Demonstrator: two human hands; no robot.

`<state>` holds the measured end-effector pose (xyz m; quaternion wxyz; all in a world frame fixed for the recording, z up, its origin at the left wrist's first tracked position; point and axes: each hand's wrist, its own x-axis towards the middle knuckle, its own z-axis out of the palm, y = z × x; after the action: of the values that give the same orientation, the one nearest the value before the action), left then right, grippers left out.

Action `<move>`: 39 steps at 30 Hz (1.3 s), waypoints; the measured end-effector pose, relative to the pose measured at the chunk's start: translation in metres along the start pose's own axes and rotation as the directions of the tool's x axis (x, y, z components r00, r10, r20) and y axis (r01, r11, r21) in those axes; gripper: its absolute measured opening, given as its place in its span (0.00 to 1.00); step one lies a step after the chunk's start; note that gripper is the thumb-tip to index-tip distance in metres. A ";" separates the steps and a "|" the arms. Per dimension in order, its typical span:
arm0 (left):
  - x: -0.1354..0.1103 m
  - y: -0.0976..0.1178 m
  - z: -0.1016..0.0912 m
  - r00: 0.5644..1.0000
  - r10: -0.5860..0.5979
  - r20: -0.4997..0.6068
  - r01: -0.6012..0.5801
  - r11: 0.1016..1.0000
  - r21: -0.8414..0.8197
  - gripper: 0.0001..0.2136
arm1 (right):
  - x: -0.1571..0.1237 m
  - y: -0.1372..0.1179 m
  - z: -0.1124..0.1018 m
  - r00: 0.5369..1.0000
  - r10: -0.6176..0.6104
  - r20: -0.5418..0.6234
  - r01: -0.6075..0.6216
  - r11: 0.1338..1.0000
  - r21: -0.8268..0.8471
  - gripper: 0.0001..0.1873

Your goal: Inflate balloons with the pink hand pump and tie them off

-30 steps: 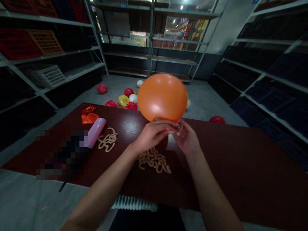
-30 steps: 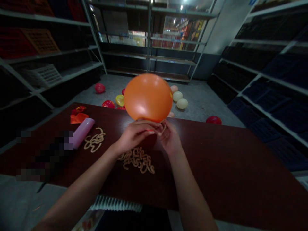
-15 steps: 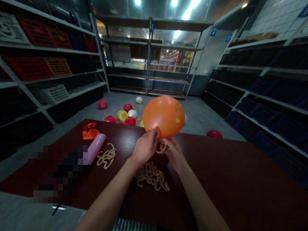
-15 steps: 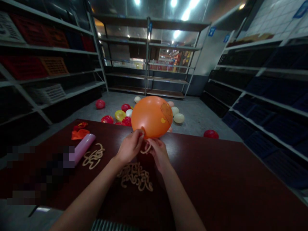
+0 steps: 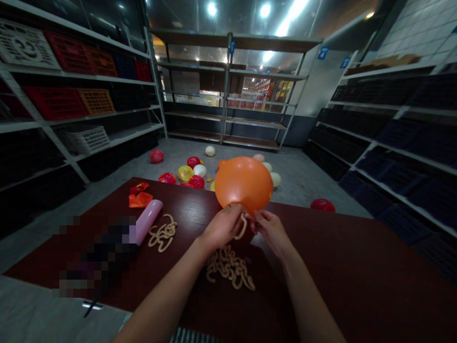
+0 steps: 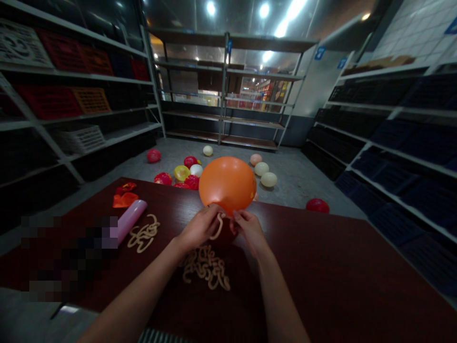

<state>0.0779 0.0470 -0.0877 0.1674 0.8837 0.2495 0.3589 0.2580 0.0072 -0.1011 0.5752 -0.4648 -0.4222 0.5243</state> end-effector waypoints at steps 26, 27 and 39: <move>0.005 0.006 -0.002 0.960 -0.224 -0.168 0.102 0.838 -0.537 0.16 | -0.018 -0.016 0.014 0.987 0.030 0.161 -0.032 0.999 0.007 0.17; 0.005 0.004 -0.002 0.954 -0.252 -0.159 0.118 0.810 -0.574 0.16 | -0.018 -0.015 0.016 0.982 0.028 0.186 -0.023 0.999 -0.030 0.17; 0.009 0.012 -0.008 0.948 -0.309 -0.076 0.169 0.690 -0.704 0.20 | -0.017 -0.015 0.026 0.999 0.026 0.046 -0.035 0.975 0.219 0.15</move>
<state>0.0818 0.0433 -0.0714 0.5044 0.6792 0.2263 0.4827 0.2344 -0.0079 -0.0808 0.6056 -0.3934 -0.3670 0.5864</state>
